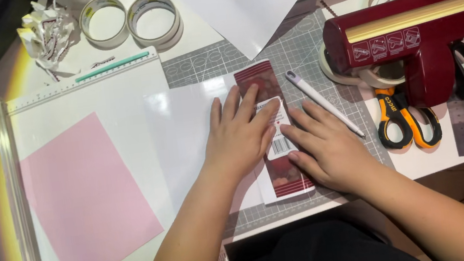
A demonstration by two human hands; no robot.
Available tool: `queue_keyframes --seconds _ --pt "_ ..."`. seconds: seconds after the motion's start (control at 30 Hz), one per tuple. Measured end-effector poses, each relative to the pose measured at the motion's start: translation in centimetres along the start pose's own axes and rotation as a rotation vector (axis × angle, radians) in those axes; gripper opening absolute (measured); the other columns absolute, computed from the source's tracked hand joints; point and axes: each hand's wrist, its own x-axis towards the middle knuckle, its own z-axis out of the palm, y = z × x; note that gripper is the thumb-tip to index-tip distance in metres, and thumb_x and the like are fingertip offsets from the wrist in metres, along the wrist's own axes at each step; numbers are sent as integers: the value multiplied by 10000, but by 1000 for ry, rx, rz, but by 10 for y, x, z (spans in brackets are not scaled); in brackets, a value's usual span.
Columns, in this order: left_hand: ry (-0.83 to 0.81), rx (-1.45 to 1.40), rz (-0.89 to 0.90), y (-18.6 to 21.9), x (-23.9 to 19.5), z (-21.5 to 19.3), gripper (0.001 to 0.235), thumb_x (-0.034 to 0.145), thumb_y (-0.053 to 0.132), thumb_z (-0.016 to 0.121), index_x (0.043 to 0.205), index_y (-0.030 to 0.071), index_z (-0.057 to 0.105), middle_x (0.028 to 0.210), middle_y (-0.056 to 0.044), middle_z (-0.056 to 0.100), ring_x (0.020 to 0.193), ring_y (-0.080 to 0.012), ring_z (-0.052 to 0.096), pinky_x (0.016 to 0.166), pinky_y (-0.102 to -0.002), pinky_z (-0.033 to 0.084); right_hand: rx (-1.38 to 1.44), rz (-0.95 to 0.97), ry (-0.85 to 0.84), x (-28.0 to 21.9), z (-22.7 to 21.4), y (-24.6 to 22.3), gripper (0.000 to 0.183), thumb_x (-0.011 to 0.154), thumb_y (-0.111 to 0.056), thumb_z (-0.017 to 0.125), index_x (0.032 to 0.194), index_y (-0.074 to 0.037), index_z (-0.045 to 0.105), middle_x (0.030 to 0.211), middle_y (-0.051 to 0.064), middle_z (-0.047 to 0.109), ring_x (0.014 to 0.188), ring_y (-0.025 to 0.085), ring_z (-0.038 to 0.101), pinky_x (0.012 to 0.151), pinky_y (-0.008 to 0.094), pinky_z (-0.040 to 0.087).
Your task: The person uses a stylus to score a printed card on a scoring board, then folds the card along the scored lines and slides it into a clear plastic sleeve.
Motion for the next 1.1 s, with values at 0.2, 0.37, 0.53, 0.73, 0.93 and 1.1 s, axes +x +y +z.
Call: queue_keyframes --seconds 0.2,0.37,0.53,0.73,0.93,1.1 --pt "-99 -22 -26 1 4 -6 488 1048 447 398 1522 337 437 1634 -121 344 1518 -426 284 1192 -689 183 -6 1 87 0 7 2 380 970 -369 629 1296 -193 713 1374 120 661 1348 400 558 1115 497 440" --pt "-82 -36 -30 -1 6 -5 474 1035 434 423 1497 337 471 1626 -118 364 1513 -428 293 1186 -691 188 -5 24 91 3 5 0 360 951 -354 657 1262 -189 734 1338 111 682 1318 390 583 1095 491 460" --pt "-87 -63 -37 0 7 -10 477 1015 440 465 1480 334 489 1627 -120 367 1515 -432 287 1185 -698 180 -29 55 86 8 11 6 356 939 -352 669 1235 -169 742 1267 79 699 1225 362 625 1033 470 504" --pt "-84 -121 -51 2 8 -12 436 988 416 498 1378 245 592 1676 -100 302 1537 -445 236 1194 -712 166 -388 88 42 35 10 6 362 909 -387 616 1201 -215 740 1059 27 646 1013 293 645 820 417 517" --pt "-37 -145 -51 0 7 -6 373 960 372 536 1284 211 624 1646 -107 353 1520 -480 255 1175 -746 181 -445 124 13 62 4 -3 370 904 -325 588 1188 -162 761 812 48 585 773 272 650 577 367 554" --pt "-32 -88 -46 -1 8 -1 341 951 407 543 1219 207 609 1603 -100 417 1502 -482 291 1163 -765 182 -465 114 -7 68 7 0 482 886 -359 580 1307 -169 716 764 56 555 721 265 634 529 386 581"
